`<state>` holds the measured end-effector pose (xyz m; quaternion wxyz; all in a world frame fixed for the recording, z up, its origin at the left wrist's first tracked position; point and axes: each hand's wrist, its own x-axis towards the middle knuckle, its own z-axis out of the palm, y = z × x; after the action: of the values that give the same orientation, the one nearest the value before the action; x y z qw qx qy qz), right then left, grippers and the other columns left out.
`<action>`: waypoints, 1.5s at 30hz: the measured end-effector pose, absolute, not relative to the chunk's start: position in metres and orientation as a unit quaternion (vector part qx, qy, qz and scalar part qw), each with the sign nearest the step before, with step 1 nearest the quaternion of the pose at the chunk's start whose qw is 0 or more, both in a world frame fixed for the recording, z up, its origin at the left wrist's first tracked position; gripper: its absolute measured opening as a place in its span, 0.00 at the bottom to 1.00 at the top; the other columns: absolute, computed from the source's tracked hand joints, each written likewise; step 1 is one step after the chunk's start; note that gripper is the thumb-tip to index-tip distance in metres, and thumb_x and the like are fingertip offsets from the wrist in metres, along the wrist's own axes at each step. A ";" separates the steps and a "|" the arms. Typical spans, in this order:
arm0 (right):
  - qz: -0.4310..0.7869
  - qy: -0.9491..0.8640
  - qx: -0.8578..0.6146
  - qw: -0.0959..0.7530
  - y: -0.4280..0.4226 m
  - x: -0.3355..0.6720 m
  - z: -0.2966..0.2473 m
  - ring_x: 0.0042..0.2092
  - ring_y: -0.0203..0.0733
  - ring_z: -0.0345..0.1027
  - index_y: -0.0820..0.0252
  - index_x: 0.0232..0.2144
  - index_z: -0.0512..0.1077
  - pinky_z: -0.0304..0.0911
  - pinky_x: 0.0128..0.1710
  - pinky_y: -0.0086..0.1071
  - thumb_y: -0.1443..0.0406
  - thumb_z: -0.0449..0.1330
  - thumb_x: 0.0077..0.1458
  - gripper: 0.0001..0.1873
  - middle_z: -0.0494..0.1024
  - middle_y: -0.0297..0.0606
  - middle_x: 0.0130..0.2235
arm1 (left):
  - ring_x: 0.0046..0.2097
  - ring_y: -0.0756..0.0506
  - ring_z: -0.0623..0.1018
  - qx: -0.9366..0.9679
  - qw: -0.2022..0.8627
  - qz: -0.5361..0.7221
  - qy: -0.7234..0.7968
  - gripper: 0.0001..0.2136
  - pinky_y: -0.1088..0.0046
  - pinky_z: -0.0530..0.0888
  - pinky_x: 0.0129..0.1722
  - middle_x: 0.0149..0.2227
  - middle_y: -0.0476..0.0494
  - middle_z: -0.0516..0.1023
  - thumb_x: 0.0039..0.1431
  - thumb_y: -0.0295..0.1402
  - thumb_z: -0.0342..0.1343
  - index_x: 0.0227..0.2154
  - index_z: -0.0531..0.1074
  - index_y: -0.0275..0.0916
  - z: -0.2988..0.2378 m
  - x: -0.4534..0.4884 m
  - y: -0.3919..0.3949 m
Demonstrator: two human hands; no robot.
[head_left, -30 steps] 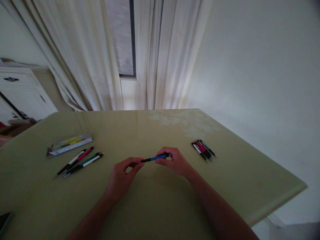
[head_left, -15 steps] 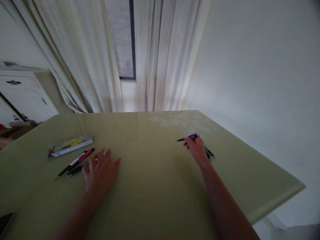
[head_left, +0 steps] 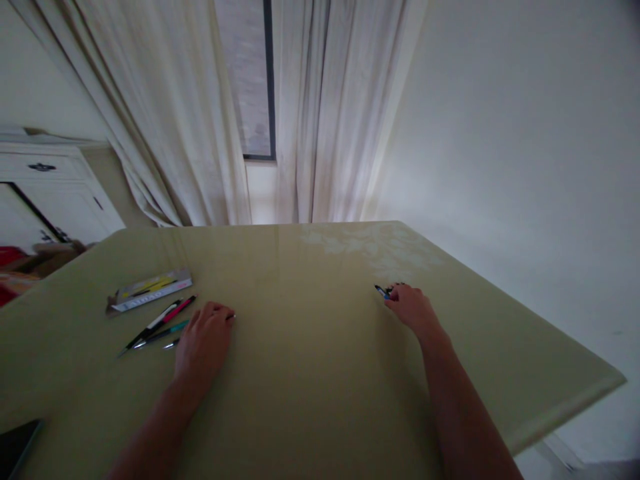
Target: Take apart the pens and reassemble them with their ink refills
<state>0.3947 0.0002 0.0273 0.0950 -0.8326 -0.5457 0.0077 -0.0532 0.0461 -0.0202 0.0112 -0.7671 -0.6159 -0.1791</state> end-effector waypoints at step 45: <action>0.249 -0.777 -0.501 0.290 -0.008 0.249 0.006 0.35 0.39 0.70 0.61 0.37 0.77 0.62 0.36 0.30 0.65 0.65 0.61 0.05 0.77 0.36 0.35 | 0.45 0.40 0.79 -0.850 -0.178 -0.271 -0.414 0.10 0.59 0.73 0.49 0.41 0.44 0.83 0.69 0.34 0.53 0.44 0.79 0.44 -0.021 0.002 0.017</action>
<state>0.2489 -0.0084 0.0061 0.2901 -0.5006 -0.7768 0.2485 0.0018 0.0170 -0.0213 -0.1783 -0.8503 -0.4143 -0.2713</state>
